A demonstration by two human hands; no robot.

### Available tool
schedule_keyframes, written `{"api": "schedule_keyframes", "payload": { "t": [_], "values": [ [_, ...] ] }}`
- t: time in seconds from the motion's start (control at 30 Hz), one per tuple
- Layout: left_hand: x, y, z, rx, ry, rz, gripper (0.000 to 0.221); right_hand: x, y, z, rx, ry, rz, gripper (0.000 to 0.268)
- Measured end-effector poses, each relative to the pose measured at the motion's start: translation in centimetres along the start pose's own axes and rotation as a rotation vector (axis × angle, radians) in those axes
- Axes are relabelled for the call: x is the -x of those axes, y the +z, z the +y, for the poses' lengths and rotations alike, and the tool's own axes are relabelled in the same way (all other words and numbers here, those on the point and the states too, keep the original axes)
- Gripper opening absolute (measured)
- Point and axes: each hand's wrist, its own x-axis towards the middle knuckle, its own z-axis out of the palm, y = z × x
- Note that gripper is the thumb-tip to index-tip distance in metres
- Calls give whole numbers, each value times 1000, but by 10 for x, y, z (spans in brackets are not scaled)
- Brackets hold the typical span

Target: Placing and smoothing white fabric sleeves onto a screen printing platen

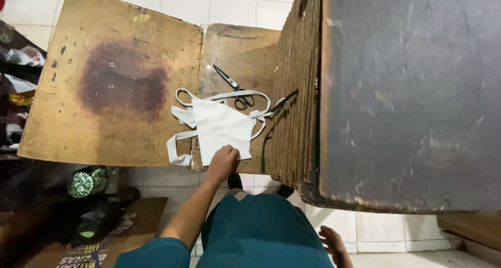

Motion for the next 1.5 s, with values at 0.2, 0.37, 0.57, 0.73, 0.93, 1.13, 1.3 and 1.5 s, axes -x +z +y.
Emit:
{"api": "schedule_keyframes", "payload": {
  "t": [0.2,0.37,0.57,0.73,0.93,1.13,1.3,1.5],
  "values": [
    [-4,-5,-10,-9,130,-61,22,-32,19,-3,674,-257,-207,44],
    [0,8,-19,-169,327,-82,17,53,57,-84,393,0,-45,51],
    [4,2,-24,-94,335,-158,33,95,62,-124,292,15,20,45],
    [0,-2,-14,-18,271,-14,12,112,80,-140,255,107,-7,49],
    [-4,-12,-2,51,93,-77,15,77,77,-103,331,60,-23,48],
    [-2,0,-7,88,26,-81,18,112,81,-124,336,169,-13,57],
    [-15,26,-32,398,-762,-80,18,107,76,-117,311,170,-23,59],
    [-16,54,-171,1359,-1449,827,9,99,41,-106,125,147,-15,49]
  ]
}}
